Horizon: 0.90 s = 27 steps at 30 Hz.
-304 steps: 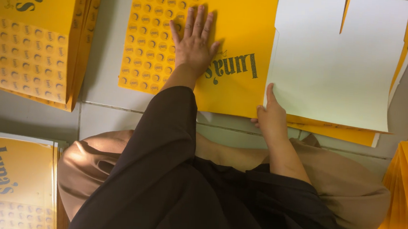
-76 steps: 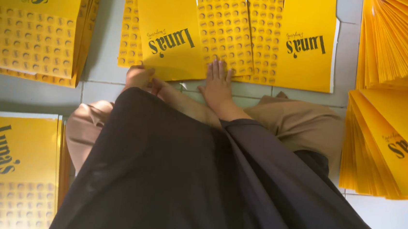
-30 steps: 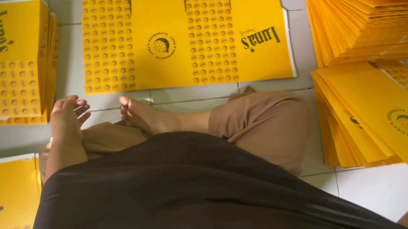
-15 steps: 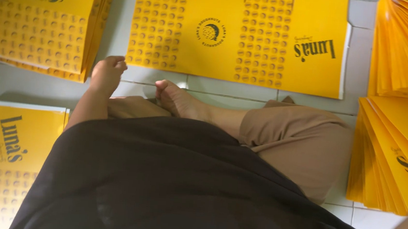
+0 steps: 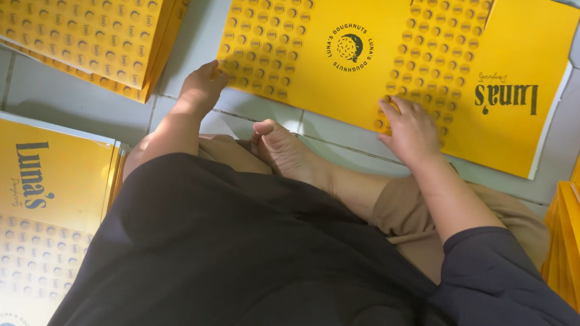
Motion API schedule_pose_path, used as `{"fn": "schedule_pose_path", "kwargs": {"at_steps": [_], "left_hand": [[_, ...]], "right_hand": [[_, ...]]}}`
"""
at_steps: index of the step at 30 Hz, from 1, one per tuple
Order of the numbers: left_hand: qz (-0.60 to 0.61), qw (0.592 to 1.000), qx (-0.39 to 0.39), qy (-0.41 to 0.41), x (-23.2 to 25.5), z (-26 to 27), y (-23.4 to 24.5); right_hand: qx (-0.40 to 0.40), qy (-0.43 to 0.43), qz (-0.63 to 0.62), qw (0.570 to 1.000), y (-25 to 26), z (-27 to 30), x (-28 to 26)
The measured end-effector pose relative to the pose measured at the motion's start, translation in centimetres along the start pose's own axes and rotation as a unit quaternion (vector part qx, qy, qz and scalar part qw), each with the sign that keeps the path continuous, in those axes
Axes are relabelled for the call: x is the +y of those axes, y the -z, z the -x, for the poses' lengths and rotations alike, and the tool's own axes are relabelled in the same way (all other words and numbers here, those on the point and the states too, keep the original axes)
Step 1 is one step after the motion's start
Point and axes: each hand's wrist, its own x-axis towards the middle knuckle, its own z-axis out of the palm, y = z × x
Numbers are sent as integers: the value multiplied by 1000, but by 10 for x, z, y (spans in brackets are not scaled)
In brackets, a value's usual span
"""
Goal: Folding flat cardboard sheets into boxes and stacking them on the floor
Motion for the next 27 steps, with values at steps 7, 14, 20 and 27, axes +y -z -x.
{"fn": "schedule_pose_path", "kwargs": {"at_steps": [7, 14, 20, 27], "left_hand": [[85, 996, 33, 19, -37, -43, -6], [269, 959, 19, 91, -47, -62, -17], [370, 928, -20, 36, 6, -28, -3], [506, 862, -22, -14, 62, 23, 21]], "right_hand": [[-18, -11, -15, 1000, -6, 0, -2], [79, 65, 25, 994, 3, 3, -18], [47, 27, 44, 998, 7, 0, -30], [-12, -22, -117, 993, 50, -56, -129]]}}
